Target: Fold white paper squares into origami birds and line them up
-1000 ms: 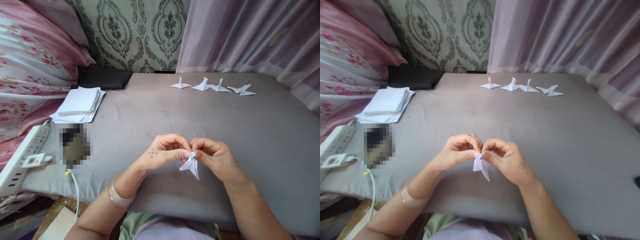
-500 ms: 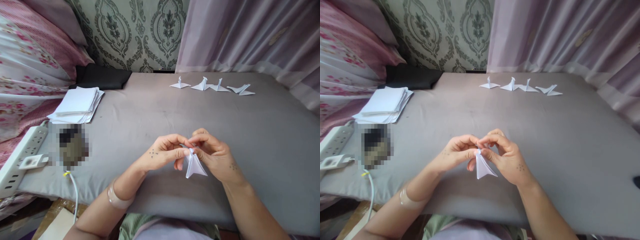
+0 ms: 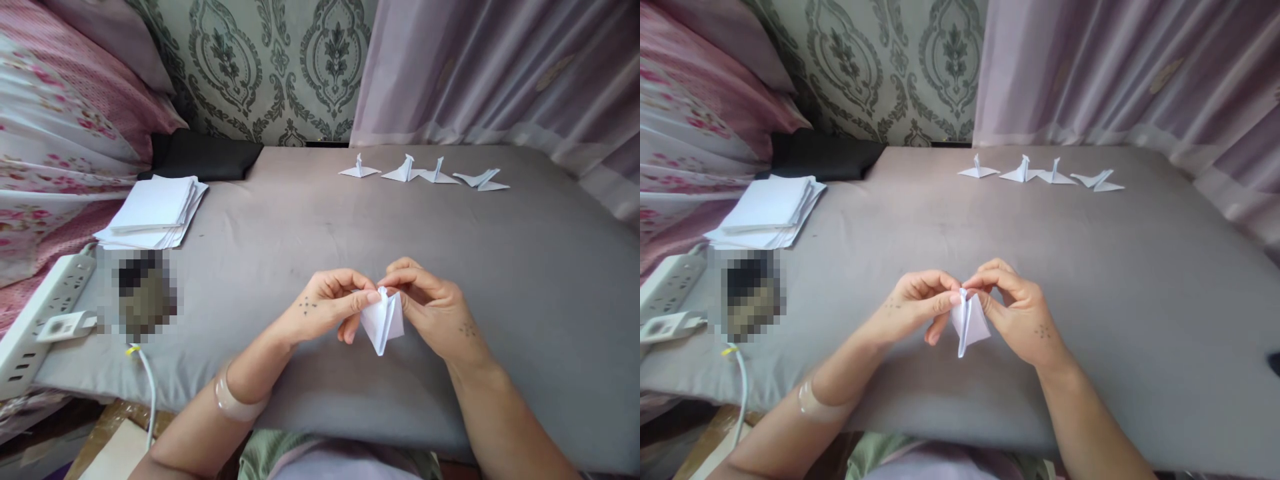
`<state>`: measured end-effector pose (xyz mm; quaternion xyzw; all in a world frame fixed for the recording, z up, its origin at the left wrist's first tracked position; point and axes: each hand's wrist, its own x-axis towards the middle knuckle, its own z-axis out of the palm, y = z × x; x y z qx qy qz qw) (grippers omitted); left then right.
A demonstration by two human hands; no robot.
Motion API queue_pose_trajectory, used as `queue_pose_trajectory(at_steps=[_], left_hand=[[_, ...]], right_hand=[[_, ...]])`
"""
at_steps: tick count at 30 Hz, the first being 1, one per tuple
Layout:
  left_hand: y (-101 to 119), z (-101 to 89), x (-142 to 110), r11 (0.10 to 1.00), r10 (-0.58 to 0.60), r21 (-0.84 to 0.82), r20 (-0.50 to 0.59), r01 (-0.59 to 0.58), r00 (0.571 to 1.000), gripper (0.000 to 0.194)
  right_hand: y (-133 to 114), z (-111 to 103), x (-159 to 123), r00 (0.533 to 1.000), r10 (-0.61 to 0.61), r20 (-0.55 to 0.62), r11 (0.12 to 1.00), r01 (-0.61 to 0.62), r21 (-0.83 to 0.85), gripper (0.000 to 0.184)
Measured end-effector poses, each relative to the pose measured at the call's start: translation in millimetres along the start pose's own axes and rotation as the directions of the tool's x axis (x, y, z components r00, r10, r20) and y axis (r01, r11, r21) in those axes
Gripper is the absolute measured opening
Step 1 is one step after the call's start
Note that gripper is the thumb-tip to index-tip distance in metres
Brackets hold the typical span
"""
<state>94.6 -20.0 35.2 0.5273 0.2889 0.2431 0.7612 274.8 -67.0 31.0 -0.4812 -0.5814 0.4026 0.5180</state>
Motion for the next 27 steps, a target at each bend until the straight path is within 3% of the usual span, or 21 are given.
queue_pose_trajectory(at_steps=[2,4,5,7,9,10,12,16,27], left_hand=[[-4,0.5,0,0.986,0.093,0.144,-0.077,-0.081,0.993,0.032],[-8,0.6,1,0.887,0.298,0.407,-0.148,-0.217,0.943,0.028],[-10,0.6,1,0.777,0.433,0.562,-0.152,-0.282,0.888,0.024],[-13,0.3,1,0.459,0.668,0.818,-0.061,-0.346,0.742,0.015],[-14,-0.1,0,0.156,0.771,0.928,0.099,-0.337,0.629,0.010],[-15,-0.4,0,0.048,0.786,0.944,0.165,-0.326,0.596,0.010],[-15,-1.1,-1,-0.085,0.785,0.947,0.255,-0.309,0.564,0.013],[-17,-3.2,-2,-0.172,0.778,0.945,0.303,-0.278,0.551,0.014],[-21,-6.7,2,-0.234,0.761,0.942,0.332,-0.241,0.557,0.014]], right_hand=[[0,-2,0,0.999,-0.004,-0.036,0.999,0.003,-0.039,0.007],[-2,-3,-2,0.997,-0.005,-0.083,0.997,-0.002,-0.078,0.011],[-3,-3,-3,0.995,-0.010,-0.099,0.994,0.000,-0.105,0.013],[-6,-2,-4,0.991,-0.058,-0.121,0.981,0.034,-0.191,0.014],[-9,1,-6,0.980,-0.146,-0.135,0.943,0.097,-0.318,0.021],[-10,2,-6,0.970,-0.200,-0.138,0.915,0.135,-0.380,0.025],[-11,5,-6,0.946,-0.297,-0.132,0.854,0.201,-0.480,0.028],[-10,6,-6,0.927,-0.364,-0.092,0.780,0.249,-0.575,0.024],[-6,2,-6,0.901,-0.434,0.014,0.644,0.321,-0.694,0.025]])
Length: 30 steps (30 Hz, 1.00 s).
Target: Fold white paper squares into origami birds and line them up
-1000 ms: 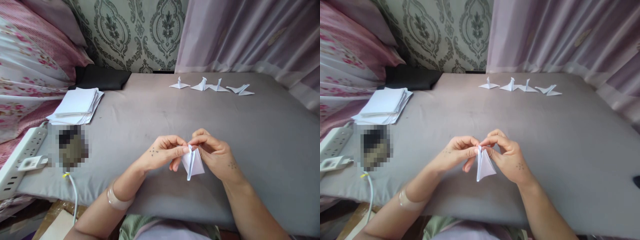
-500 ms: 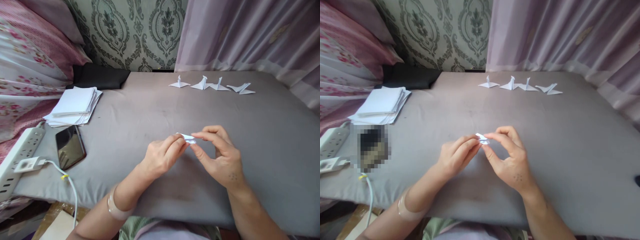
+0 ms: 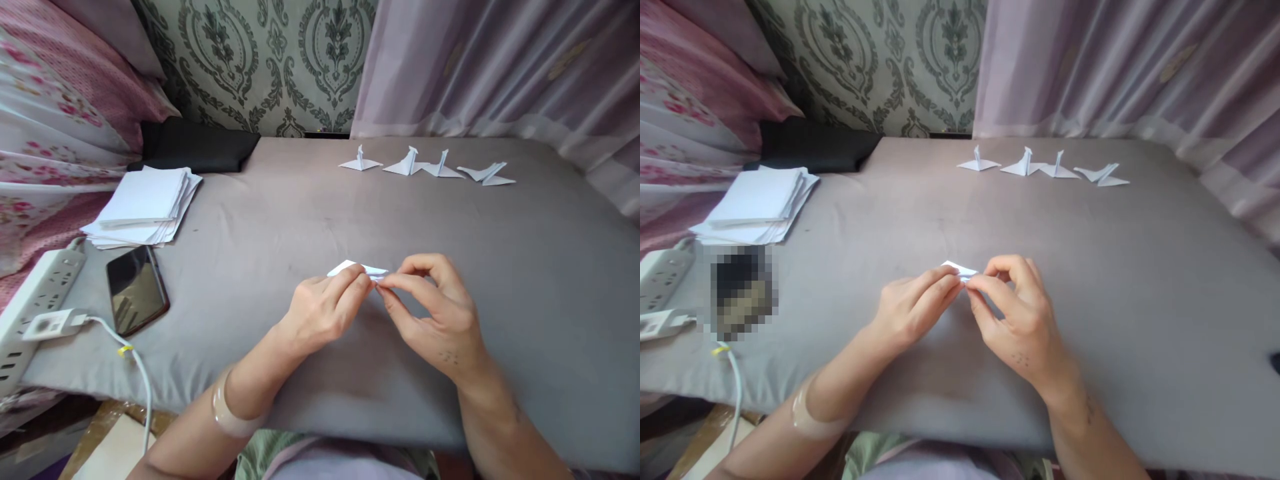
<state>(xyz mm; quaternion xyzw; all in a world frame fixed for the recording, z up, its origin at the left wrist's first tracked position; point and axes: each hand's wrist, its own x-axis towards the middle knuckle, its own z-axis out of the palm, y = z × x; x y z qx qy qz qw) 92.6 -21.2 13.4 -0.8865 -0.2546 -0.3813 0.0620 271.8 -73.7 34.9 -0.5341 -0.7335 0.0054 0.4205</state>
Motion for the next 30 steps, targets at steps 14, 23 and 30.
queue_pose_trajectory(at_steps=[14,23,30], left_hand=[[8,2.3,2,0.992,-0.034,0.123,0.062,0.026,0.997,0.010],[3,5.7,2,0.991,0.013,0.134,-0.021,-0.010,1.000,0.007],[3,6.0,0,0.995,0.019,0.094,-0.035,-0.016,0.999,0.013]], right_hand=[[-4,11,-4,0.974,0.220,0.062,0.975,-0.220,-0.014,0.009],[-3,9,-3,0.958,0.263,0.115,0.961,-0.271,0.058,0.012],[-3,5,-2,0.954,0.275,0.116,0.951,-0.288,0.112,0.010]])
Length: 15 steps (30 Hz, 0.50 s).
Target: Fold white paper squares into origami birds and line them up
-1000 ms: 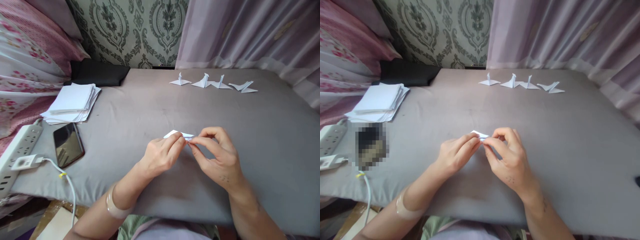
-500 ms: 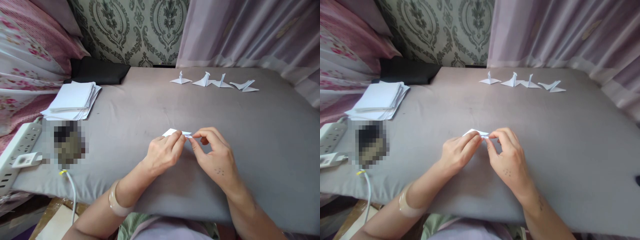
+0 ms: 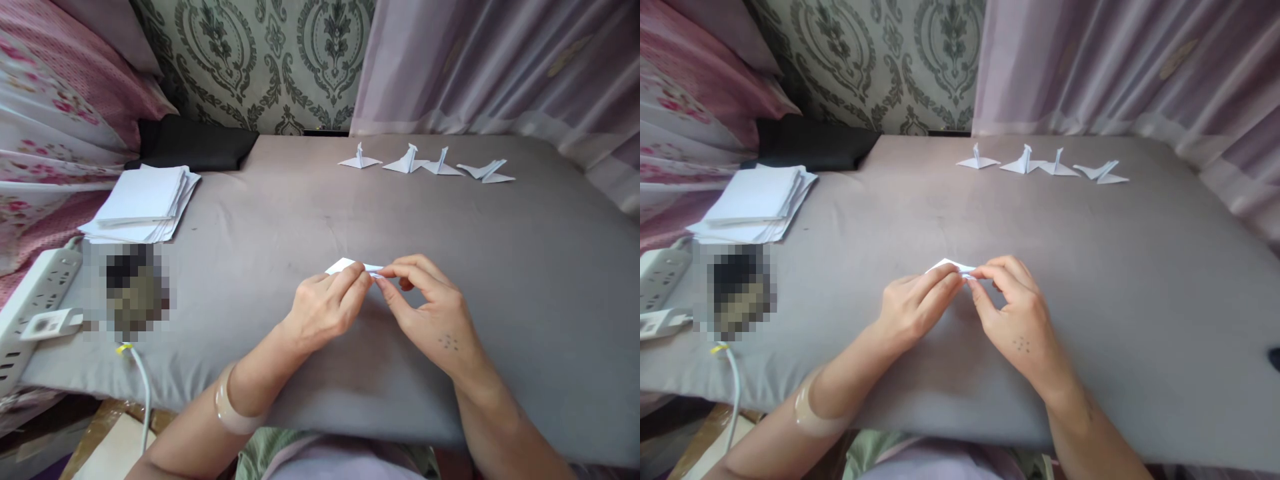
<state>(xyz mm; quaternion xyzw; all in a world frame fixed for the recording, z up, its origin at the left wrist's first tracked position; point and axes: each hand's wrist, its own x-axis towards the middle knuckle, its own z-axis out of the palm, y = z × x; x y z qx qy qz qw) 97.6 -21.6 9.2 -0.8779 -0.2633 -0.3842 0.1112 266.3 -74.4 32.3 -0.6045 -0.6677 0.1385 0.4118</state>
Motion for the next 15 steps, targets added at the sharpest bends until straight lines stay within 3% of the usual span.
queue_pose_trajectory(at_steps=[11,15], left_hand=[[0.8,0.1,-1.3,0.999,0.005,-0.049,0.019,-0.004,1.000,0.016],[2.7,-0.9,1.3,0.992,-0.061,-0.111,0.035,0.064,0.998,0.011]], right_hand=[[0.8,1.9,0.4,0.998,-0.046,-0.048,0.999,0.045,-0.008,0.010],[0.1,4.5,-0.4,0.988,-0.123,-0.095,0.992,0.118,-0.051,0.010]])
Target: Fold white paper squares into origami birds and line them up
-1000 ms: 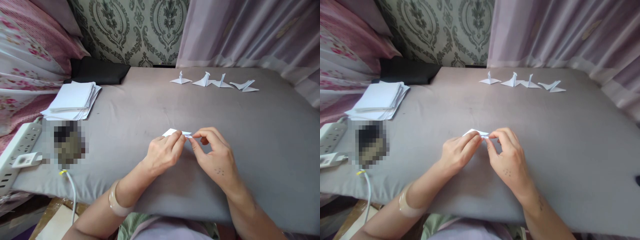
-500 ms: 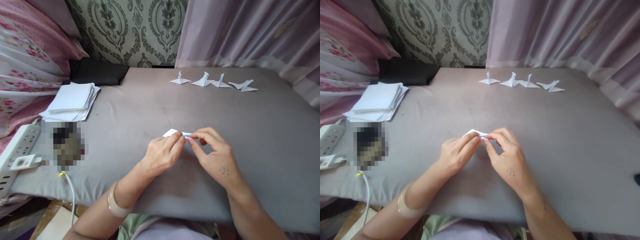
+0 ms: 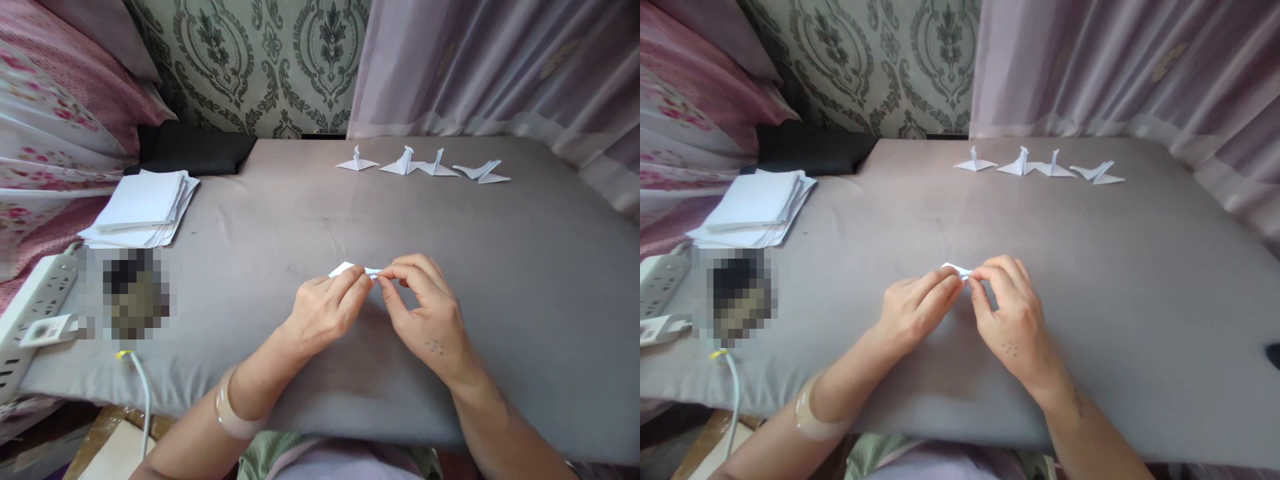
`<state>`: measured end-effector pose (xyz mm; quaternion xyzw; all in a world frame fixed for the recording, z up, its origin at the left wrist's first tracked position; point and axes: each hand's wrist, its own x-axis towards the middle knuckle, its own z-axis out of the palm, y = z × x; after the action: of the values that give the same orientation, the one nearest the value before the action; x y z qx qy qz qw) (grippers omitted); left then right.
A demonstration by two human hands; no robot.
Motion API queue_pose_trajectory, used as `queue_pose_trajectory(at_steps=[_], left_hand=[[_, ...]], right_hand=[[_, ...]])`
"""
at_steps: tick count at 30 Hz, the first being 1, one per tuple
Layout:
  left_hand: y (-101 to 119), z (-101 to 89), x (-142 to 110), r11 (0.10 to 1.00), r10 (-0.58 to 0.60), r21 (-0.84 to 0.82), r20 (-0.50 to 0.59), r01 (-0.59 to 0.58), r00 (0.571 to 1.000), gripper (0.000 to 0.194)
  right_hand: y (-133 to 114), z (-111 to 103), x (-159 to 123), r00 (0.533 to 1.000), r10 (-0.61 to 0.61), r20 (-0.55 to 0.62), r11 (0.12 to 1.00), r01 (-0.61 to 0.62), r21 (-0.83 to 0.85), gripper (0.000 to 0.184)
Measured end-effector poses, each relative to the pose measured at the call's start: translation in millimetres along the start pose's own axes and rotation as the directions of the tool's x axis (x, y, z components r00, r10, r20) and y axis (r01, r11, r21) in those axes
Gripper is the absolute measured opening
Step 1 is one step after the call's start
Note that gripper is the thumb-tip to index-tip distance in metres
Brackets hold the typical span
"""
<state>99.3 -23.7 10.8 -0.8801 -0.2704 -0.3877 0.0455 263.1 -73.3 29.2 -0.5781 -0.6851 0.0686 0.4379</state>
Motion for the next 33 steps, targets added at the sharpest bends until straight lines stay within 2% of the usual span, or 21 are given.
queue_pose_trajectory(at_steps=[3,5,7,11,13,16,20,24,28,31,33], left_hand=[[1,-1.4,4,0.961,-0.207,-0.189,0.000,0.203,0.978,0.007],[1,-2.4,6,0.852,-0.375,-0.376,0.043,0.363,0.926,0.006],[1,-2.8,7,0.688,-0.496,-0.551,0.118,0.472,0.860,0.010],[3,-1.7,7,0.356,-0.625,-0.733,0.274,0.580,0.731,0.016],[5,-1.1,7,0.240,-0.660,-0.753,0.336,0.613,0.672,0.019],[7,-0.5,9,0.122,-0.677,-0.763,0.404,0.635,0.615,0.023],[9,0.2,10,0.046,-0.660,-0.759,0.465,0.649,0.590,0.024],[9,0.2,10,0.049,-0.641,-0.746,0.486,0.664,0.594,0.023],[8,-1.3,11,0.037,-0.637,-0.725,0.513,0.687,0.576,0.026],[7,-2.3,12,-0.024,-0.629,-0.717,0.553,0.697,0.546,0.027],[7,-2.3,13,-0.083,-0.622,-0.719,0.578,0.690,0.528,0.026]], right_hand=[[-3,-1,0,0.997,0.035,-0.069,0.998,-0.031,0.061,0.014],[-5,-2,1,0.990,0.104,-0.094,0.989,-0.092,0.117,0.019],[-6,-1,0,0.985,0.151,-0.079,0.979,-0.138,0.150,0.022],[-6,3,-3,0.974,0.225,0.013,0.956,-0.224,0.191,0.026],[-7,5,-4,0.967,0.255,0.014,0.945,-0.253,0.207,0.021],[-9,5,-5,0.969,0.246,-0.023,0.945,-0.235,0.226,0.009],[-11,5,-3,0.981,0.188,-0.047,0.953,-0.170,0.251,0.006],[-12,5,-3,0.979,0.191,-0.072,0.954,-0.168,0.249,0.007],[-13,5,-3,0.978,0.196,-0.074,0.954,-0.172,0.245,0.006],[-12,4,-3,0.976,0.195,-0.099,0.953,-0.165,0.255,0.003],[-12,4,-3,0.966,0.246,-0.084,0.927,-0.209,0.310,0.007]])
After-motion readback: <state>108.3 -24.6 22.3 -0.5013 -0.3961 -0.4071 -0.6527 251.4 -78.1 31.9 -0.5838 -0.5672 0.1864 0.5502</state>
